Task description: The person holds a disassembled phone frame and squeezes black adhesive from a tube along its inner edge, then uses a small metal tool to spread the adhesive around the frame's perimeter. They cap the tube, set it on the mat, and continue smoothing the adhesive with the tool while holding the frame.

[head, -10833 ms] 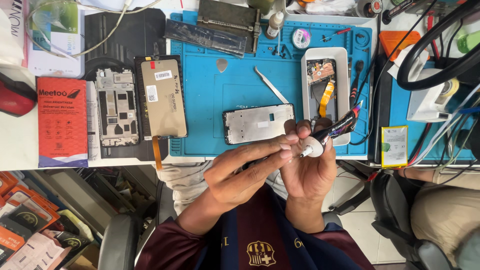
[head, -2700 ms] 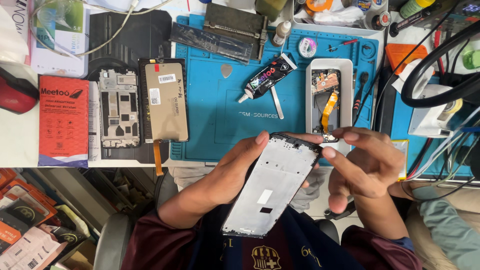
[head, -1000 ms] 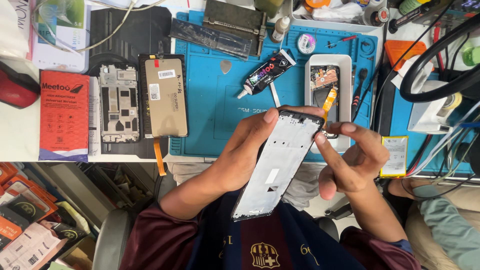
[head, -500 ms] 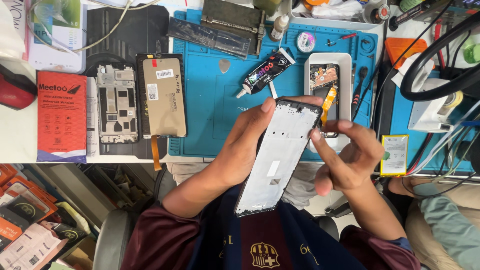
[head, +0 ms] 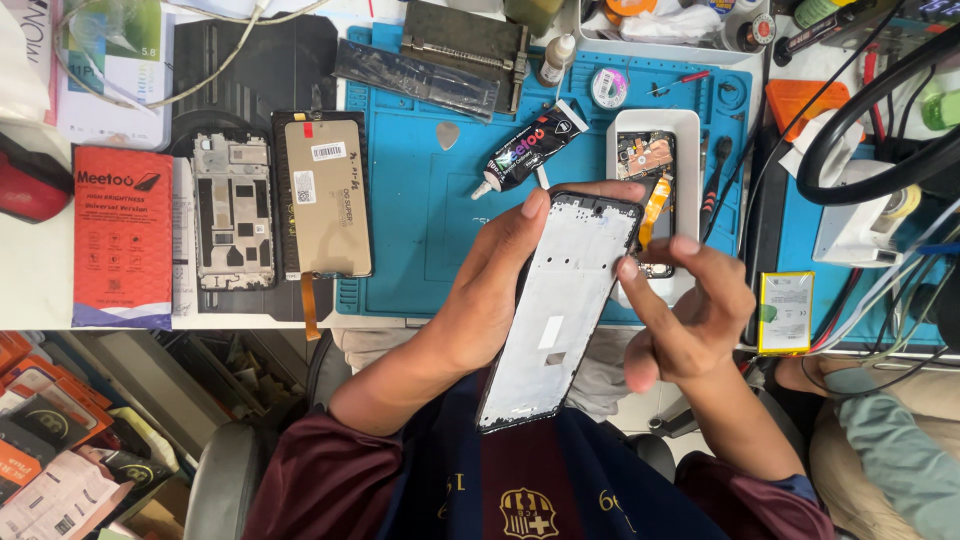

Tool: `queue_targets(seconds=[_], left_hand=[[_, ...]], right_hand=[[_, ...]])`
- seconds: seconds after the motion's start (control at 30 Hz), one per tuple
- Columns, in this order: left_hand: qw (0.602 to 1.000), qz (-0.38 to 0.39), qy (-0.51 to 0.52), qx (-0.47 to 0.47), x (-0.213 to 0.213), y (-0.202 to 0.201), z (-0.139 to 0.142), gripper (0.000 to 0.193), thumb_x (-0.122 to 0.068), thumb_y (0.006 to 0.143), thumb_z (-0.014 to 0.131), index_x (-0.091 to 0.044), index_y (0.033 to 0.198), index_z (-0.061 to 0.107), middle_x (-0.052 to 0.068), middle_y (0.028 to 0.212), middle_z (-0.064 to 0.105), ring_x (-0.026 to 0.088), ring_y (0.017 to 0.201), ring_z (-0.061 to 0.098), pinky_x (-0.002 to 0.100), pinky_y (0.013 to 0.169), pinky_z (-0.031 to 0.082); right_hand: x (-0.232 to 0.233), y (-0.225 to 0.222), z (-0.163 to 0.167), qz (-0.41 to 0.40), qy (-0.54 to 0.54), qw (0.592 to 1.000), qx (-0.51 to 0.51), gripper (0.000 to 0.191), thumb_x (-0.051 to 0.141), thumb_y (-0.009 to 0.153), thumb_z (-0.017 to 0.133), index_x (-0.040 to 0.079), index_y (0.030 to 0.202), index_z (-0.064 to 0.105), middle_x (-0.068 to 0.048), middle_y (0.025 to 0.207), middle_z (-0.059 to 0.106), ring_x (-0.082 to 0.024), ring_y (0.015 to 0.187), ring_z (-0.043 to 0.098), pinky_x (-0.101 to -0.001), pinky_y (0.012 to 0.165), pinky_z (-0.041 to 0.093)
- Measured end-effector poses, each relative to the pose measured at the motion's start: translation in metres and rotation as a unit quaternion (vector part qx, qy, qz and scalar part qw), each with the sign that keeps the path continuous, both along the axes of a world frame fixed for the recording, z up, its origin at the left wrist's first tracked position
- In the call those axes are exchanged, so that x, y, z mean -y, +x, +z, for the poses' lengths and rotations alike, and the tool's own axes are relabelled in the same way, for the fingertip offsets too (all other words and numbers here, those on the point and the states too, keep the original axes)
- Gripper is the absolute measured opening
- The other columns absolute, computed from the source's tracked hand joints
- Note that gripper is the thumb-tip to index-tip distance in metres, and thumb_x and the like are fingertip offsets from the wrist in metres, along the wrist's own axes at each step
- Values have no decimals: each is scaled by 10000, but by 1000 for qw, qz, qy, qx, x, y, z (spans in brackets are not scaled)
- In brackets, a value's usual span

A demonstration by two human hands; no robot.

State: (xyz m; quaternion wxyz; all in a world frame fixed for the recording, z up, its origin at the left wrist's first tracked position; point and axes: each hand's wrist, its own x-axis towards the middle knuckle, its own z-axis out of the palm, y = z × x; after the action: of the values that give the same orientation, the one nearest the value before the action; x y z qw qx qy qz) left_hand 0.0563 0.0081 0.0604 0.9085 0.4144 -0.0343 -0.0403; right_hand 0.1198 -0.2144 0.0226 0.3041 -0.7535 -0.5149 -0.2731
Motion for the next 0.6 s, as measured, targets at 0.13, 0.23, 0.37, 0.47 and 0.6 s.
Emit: queue_targets(seconds=[0.13, 0.23, 0.37, 0.47, 0.6], left_hand=[[1000, 4, -12, 4, -1, 1, -2, 624, -442, 1214, 264, 67, 1419, 561, 112, 1420, 622, 159, 1096, 637, 316, 982, 529], [1000, 1, -10, 2, 0, 0, -1, 625, -442, 1207, 259, 64, 1423, 555, 112, 1420, 619, 159, 1129, 641, 318, 1011, 532], [1000, 4, -3, 1, 1, 0, 1, 626, -445, 1199, 254, 57, 1432, 549, 109, 1429, 610, 157, 1188, 639, 316, 1066, 522], [1000, 9, -23, -4, 2, 1, 1, 622, -445, 1208, 262, 58, 1423, 557, 100, 1399, 623, 152, 1143, 631, 308, 1025, 520], [999, 19, -18, -18, 1, 2, 0, 636, -467, 1202, 272, 52, 1425, 566, 80, 1239, 659, 132, 1032, 622, 288, 942, 517]], right_hand=[[-2, -4, -3, 15, 69, 997, 24, 850, 675, 994, 248, 18, 1018, 786, -193, 1253, 471, -326, 883, 639, -373, 686, 583], [-4, 0, -2, 0, 85, 996, 6, 869, 697, 1026, 257, -5, 1080, 767, -199, 1323, 402, -345, 955, 621, -368, 758, 644], [-6, 5, 2, -9, 35, 999, -26, 902, 716, 1044, 264, -43, 1136, 742, -233, 1378, 348, -365, 1018, 640, -406, 832, 646], [-5, 1, 5, -8, 8, 1000, -2, 893, 707, 1023, 255, -15, 1111, 774, -213, 1360, 371, -340, 987, 645, -399, 799, 610], [-1, -7, 8, 20, 21, 999, 15, 849, 695, 986, 267, 44, 1020, 810, -168, 1275, 413, -287, 899, 661, -382, 724, 550]])
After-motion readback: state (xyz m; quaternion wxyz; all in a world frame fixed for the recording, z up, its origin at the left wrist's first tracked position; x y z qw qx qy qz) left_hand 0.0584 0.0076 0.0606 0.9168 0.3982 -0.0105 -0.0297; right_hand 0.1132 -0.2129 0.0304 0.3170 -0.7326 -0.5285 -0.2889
